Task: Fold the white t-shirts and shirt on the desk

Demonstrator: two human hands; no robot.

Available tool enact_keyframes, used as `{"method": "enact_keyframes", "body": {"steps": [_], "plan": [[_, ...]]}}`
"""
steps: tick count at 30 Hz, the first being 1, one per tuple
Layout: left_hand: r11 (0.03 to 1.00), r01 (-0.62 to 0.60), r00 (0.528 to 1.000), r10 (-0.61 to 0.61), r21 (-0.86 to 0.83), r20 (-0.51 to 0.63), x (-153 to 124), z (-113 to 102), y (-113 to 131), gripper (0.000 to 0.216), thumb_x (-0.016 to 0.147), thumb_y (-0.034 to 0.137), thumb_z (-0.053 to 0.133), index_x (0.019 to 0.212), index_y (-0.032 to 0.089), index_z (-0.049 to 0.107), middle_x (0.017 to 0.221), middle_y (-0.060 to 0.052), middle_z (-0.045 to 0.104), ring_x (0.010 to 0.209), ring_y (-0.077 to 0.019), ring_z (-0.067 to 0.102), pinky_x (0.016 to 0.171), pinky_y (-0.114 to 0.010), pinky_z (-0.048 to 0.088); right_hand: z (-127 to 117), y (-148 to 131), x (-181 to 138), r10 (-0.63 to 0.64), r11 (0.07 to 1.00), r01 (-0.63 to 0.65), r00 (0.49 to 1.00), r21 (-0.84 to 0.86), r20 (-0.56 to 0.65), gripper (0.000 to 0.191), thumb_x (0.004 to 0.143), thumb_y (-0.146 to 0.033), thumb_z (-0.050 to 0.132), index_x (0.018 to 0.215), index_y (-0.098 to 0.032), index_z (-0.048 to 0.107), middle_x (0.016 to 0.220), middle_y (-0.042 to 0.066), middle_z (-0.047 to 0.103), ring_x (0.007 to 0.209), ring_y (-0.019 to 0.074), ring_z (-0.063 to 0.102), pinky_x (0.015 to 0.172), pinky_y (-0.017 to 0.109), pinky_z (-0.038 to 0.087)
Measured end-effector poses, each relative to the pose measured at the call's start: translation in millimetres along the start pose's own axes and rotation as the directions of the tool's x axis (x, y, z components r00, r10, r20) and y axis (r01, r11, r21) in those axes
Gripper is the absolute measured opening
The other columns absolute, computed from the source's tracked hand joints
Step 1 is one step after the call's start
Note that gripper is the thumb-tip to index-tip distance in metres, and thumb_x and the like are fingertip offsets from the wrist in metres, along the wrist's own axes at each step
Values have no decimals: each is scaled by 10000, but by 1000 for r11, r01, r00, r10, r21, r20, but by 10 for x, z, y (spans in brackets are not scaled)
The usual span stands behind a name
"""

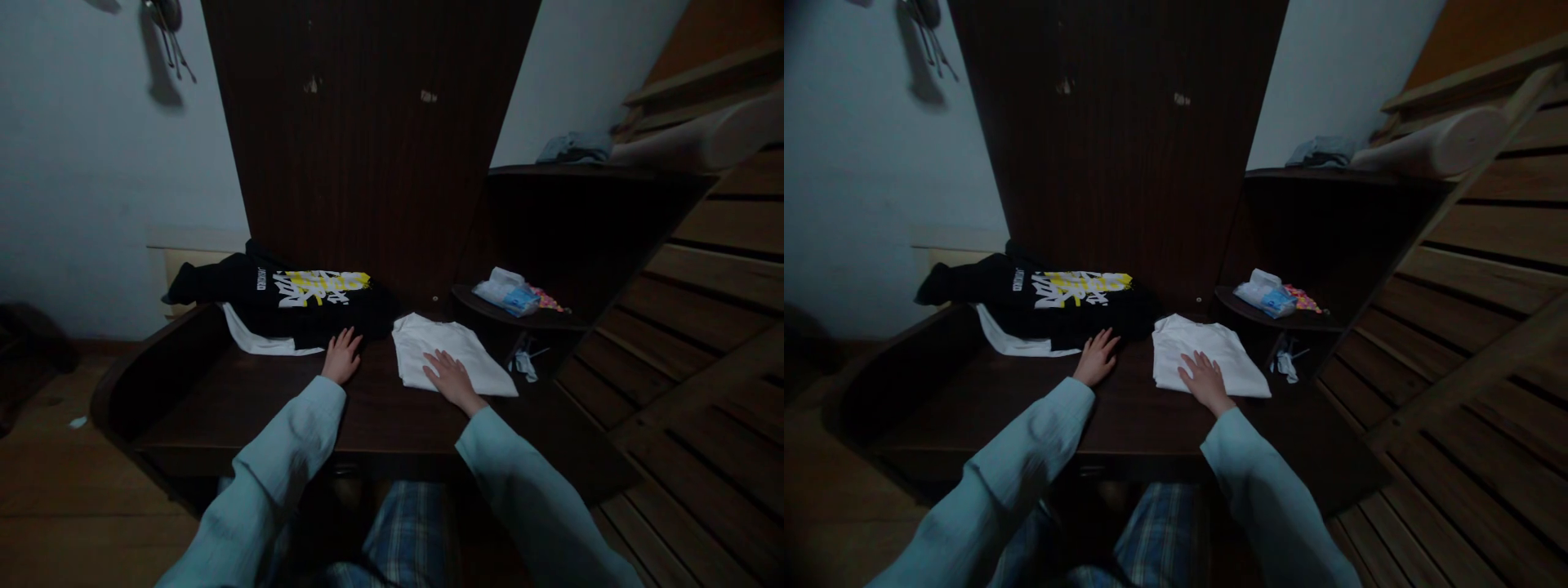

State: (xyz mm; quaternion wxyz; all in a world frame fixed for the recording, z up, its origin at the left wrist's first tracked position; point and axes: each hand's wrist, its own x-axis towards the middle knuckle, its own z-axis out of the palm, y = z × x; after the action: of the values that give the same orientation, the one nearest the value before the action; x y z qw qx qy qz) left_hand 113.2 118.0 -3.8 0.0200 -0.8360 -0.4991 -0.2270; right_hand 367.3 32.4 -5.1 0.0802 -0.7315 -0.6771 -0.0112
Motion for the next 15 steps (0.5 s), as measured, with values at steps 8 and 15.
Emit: {"method": "enact_keyframes", "body": {"steps": [8, 15], "plan": [[976, 170, 972, -188, 134, 138, 155, 35, -200, 413, 865, 326, 364, 1242, 189, 469, 1327, -119, 446, 1179, -238, 447, 996, -386, 299, 78, -170, 329, -63, 998, 62, 969, -14, -239, 416, 903, -333, 319, 1268, -187, 459, 1337, 113, 432, 1247, 234, 354, 1020, 410, 223], [935, 307, 920, -340, 178, 196, 162, -107, -470, 476, 872, 379, 324, 1269, 141, 436, 1352, -136, 407, 1217, -268, 400, 1005, -398, 268, 142, -226, 228, -77, 996, 85, 979, 37, -188, 456, 884, -453, 328, 1237, -214, 489, 1301, 94, 478, 1213, 223, 406, 995, 410, 279]]}}
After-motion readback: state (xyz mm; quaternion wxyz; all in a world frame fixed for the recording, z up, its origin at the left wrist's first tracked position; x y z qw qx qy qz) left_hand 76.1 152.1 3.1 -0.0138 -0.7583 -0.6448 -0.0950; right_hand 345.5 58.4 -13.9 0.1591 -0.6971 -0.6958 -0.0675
